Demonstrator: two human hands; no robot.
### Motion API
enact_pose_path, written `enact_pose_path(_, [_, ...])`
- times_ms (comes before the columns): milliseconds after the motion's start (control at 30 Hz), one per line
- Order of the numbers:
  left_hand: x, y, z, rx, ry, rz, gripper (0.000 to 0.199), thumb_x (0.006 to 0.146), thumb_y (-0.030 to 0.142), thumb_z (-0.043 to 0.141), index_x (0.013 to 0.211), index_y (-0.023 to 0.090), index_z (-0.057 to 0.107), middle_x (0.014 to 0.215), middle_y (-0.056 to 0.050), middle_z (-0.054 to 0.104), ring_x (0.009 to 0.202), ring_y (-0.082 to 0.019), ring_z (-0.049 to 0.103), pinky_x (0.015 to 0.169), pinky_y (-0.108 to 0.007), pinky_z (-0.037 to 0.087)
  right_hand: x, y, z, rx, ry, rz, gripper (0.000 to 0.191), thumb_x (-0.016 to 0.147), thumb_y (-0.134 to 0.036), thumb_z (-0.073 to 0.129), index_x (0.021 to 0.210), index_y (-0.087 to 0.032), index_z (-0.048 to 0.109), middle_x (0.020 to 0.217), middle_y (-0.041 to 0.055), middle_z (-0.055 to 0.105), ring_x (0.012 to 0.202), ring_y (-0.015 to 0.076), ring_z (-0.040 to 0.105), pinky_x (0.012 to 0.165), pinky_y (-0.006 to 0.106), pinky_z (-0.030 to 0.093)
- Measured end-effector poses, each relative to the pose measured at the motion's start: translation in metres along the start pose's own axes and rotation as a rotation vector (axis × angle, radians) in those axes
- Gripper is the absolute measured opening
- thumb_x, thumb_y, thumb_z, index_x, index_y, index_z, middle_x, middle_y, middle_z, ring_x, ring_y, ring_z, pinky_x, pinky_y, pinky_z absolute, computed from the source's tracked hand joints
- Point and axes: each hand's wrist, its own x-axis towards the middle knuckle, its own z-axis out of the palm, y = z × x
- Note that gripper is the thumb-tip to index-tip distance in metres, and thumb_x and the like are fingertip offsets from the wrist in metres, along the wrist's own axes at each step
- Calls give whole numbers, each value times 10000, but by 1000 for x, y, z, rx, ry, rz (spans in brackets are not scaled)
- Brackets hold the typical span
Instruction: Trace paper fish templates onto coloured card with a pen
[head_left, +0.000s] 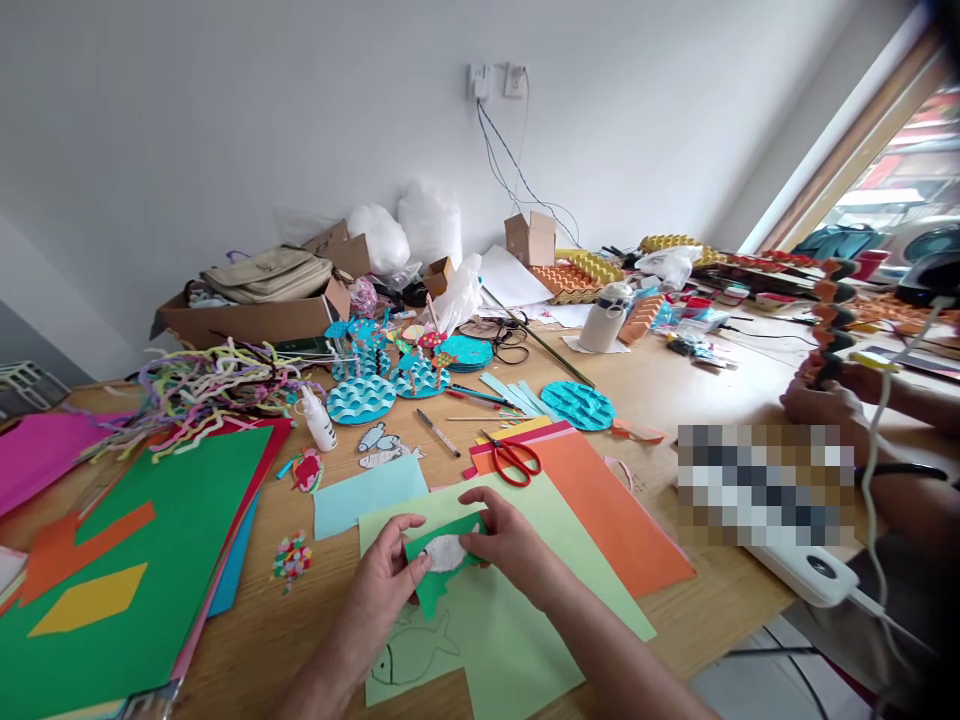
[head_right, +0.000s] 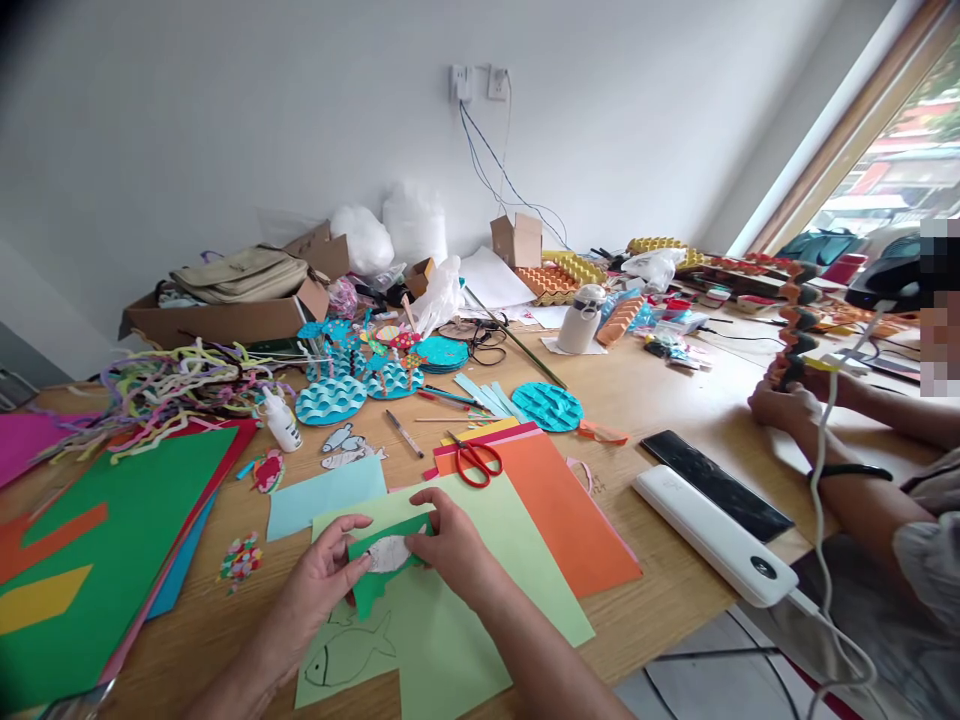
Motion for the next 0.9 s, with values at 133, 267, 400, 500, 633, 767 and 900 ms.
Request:
enact_pose_path(133, [8,-5,-30,259,111,141,381,757,424,444,1037,170,496,862,-59,604,806,-200,598,637,-285,505,-5,0,-12,-62,66,-2,362,620,-216,557,970,-229,469,564,-103,357,517,97,435,499,227,396])
enact_pose_path(267, [22,-6,-57,553,162,205,296,752,287,418,991,179,555,983,-81,606,937,-214,573,770,-317,480,-10,5,-20,-192,111,3,354,641,-220,527,992,-232,481,591,-89,344,543,105,438,508,222,383])
enact_pose_path(400, [32,-4,-62,748,131,228,268,706,164,462,941,195,588,1000,-74,592,987,-235,518,864,-361,406,-12,10,-19,-463,177,-32,360,680,-208,484,1037,-258,492,635,-64,407,589,122,455,516,220,343])
enact_pose_path(500, [37,-3,-61,871,111,228,232,699,137,488,902,203,579,969,-70,579,979,-241,498,867,-364,374,-13,8,-17,-597,194,-20,382,700,-189,463,1076,-254,478,656,-47,447,630,141,481,536,227,346])
enact_pose_path(633, [43,1,-59,962,81,210,167,680,110,505,804,211,555,853,-33,563,895,-219,504,789,-308,378,-17,1,-15,-688,204,6,401,708,-162,445,1101,-236,461,638,-41,449,642,156,485,545,233,348])
enact_pose_path(767, [47,7,-57,978,68,164,228,665,49,448,790,216,541,702,18,515,716,-162,515,640,-233,374,-21,-3,-13,-657,208,24,398,710,-163,439,1101,-236,453,655,-37,449,644,158,486,547,236,357])
enact_pose_path(900, [47,10,-58,951,72,156,234,685,63,418,819,208,543,688,30,498,648,-135,511,577,-205,371,-22,-5,-14,-616,222,51,401,710,-165,440,1104,-242,448,689,-32,460,643,153,497,548,233,369])
